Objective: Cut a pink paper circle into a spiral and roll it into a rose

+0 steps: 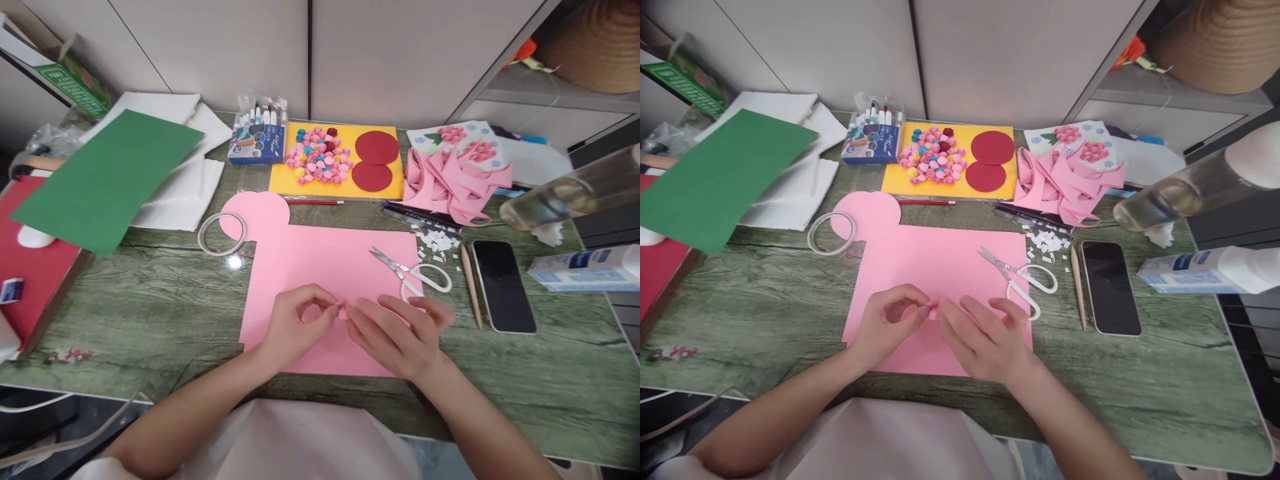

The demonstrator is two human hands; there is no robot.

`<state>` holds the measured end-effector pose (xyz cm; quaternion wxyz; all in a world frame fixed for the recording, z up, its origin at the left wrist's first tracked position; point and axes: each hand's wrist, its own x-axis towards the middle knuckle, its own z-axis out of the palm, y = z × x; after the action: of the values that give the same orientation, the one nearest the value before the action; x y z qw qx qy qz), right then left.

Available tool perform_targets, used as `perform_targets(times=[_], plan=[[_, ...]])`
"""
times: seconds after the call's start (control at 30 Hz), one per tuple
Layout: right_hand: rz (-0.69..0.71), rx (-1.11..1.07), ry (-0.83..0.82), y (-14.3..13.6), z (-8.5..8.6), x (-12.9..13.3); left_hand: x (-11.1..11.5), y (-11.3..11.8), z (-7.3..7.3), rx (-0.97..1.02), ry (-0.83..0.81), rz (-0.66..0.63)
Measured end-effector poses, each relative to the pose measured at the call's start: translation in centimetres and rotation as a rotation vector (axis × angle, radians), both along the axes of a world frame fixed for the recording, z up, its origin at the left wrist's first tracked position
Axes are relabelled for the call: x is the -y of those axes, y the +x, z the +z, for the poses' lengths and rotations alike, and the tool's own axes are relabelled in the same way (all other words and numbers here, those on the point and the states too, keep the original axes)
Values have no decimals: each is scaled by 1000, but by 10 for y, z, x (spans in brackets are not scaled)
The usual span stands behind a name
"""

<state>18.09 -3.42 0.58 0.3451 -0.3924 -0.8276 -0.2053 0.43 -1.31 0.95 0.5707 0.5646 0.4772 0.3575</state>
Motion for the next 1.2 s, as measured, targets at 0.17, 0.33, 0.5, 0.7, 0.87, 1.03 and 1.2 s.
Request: perform_targets(times=[0.17, 0.33, 0.5, 0.7, 0.87, 1.03, 1.2], plan=[[-4, -15, -42, 0, 0, -2, -1, -4, -2, -81, 100, -59], [1, -40, -78, 0, 1, -4, -4, -7, -1, -119, 131, -116], [-16, -104, -140, -4, 2, -5, -5, -8, -1, -136, 135, -159], [-39, -167, -308, -4, 4, -4, -7, -9, 3, -99, 101, -205], [-31, -228, -429, -2, 9, -5, -8, -9, 5, -90, 71, -237], [-16, -319, -505, -1, 15, -6, -10, -8, 3, -60, -11, -223], [-1, -384, -649, 2, 17, -7, -11, -7, 5, 16, -101, -225]])
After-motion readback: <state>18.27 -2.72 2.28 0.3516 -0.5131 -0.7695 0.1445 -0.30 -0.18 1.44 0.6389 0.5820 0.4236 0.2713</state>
